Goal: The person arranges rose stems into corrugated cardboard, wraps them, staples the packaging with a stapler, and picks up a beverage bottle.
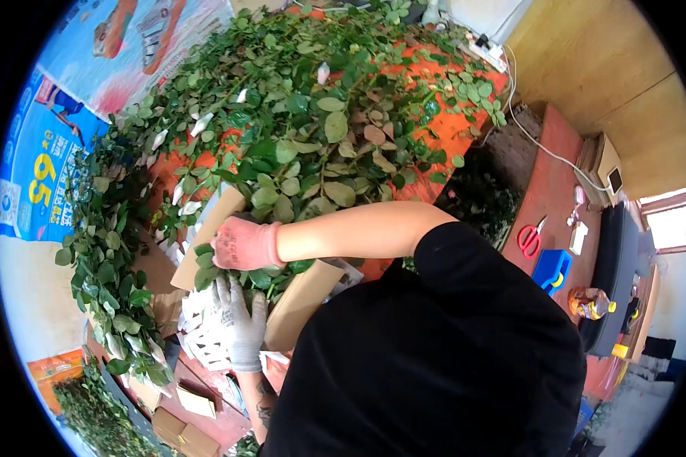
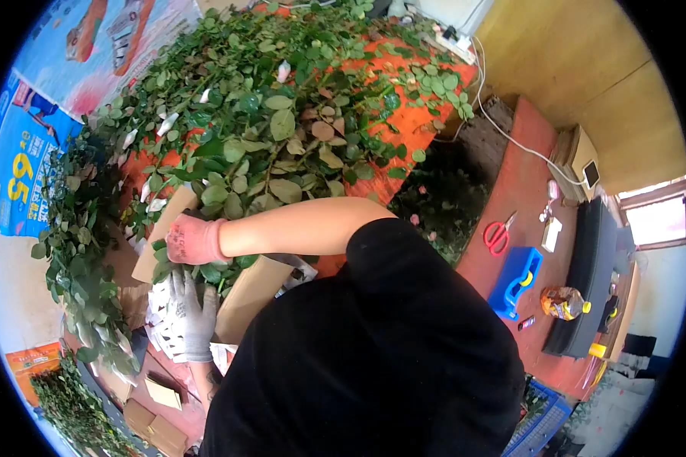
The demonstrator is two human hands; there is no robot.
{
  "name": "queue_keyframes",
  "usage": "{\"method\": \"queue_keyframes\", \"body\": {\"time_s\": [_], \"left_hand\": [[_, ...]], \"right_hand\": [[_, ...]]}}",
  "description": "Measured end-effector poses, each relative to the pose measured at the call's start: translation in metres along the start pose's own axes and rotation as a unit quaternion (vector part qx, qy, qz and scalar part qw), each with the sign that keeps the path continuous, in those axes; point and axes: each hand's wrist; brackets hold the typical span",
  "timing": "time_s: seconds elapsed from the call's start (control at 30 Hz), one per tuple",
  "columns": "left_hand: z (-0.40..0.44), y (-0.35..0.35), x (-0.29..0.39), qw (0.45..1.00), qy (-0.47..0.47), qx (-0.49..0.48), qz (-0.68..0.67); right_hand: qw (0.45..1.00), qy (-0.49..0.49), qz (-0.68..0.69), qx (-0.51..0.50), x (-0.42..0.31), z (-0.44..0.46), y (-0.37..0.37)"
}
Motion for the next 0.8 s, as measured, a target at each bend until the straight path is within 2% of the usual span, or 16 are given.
{"method": "queue_keyframes", "body": {"time_s": [0.07,0.1,0.13,0.2,0.27,0.3,0.33,0.4,0.43,0.5,0.57,0.6,0.67,0.7,0.73,0.8], "left_hand": [[0.000,0.000,-0.007,1.000,0.017,-0.014,-0.006],[-0.003,0.000,-0.014,0.999,0.023,-0.020,-0.024],[-0.008,0.000,-0.019,0.999,0.023,-0.024,-0.041],[-0.012,-0.014,-0.026,0.992,0.064,0.013,-0.109],[-0.020,-0.035,-0.024,0.990,0.073,0.055,-0.108],[-0.030,-0.040,-0.023,0.991,0.040,0.093,-0.092],[-0.034,-0.050,-0.019,0.988,-0.021,0.103,-0.114],[-0.047,-0.051,-0.026,0.972,-0.024,0.134,-0.190],[-0.047,-0.060,-0.018,0.963,-0.089,0.084,-0.238],[-0.047,-0.043,-0.022,0.964,-0.058,0.073,-0.248],[-0.041,-0.035,-0.025,0.961,-0.049,0.072,-0.263],[-0.037,-0.034,-0.027,0.962,-0.063,0.047,-0.261],[-0.030,-0.035,-0.024,0.961,-0.066,0.021,-0.267],[-0.032,-0.037,-0.023,0.967,-0.068,0.021,-0.244],[-0.032,-0.038,-0.022,0.973,-0.058,0.022,-0.222],[-0.036,-0.025,-0.027,0.974,-0.009,0.108,-0.197]], "right_hand": [[0.998,0.016,-0.052,-0.028,-0.002,0.001,0.000],[0.999,0.020,-0.015,0.040,0.001,0.000,-0.007],[0.999,0.044,0.008,-0.015,0.003,-0.002,-0.013],[0.996,0.074,0.026,0.029,0.010,-0.020,-0.040],[0.936,0.177,0.305,0.010,0.025,-0.045,-0.103],[0.938,0.215,0.270,-0.024,0.031,-0.052,-0.135],[0.934,0.229,0.265,0.066,0.036,-0.069,-0.127],[0.801,0.390,0.453,0.009,0.038,-0.077,-0.151],[0.793,0.365,0.487,-0.020,0.037,-0.081,-0.153],[0.784,0.349,0.510,-0.057,0.030,-0.076,-0.153],[0.922,0.188,0.283,-0.185,0.020,-0.065,-0.154],[0.934,0.145,0.237,-0.223,0.011,-0.060,-0.144],[0.983,0.024,0.120,-0.139,-0.009,-0.063,-0.110],[0.970,0.028,0.189,-0.150,-0.017,-0.068,-0.088],[0.804,0.136,0.508,-0.278,-0.028,-0.071,-0.066],[0.249,0.333,0.864,-0.284,-0.041,-0.066,-0.035]]}}
Point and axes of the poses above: each hand's wrist, its own z-axis towards the middle knuckle, its own y-axis out of the palm, x = y × z, and after that the axes turned 13 degrees about y, right-handed
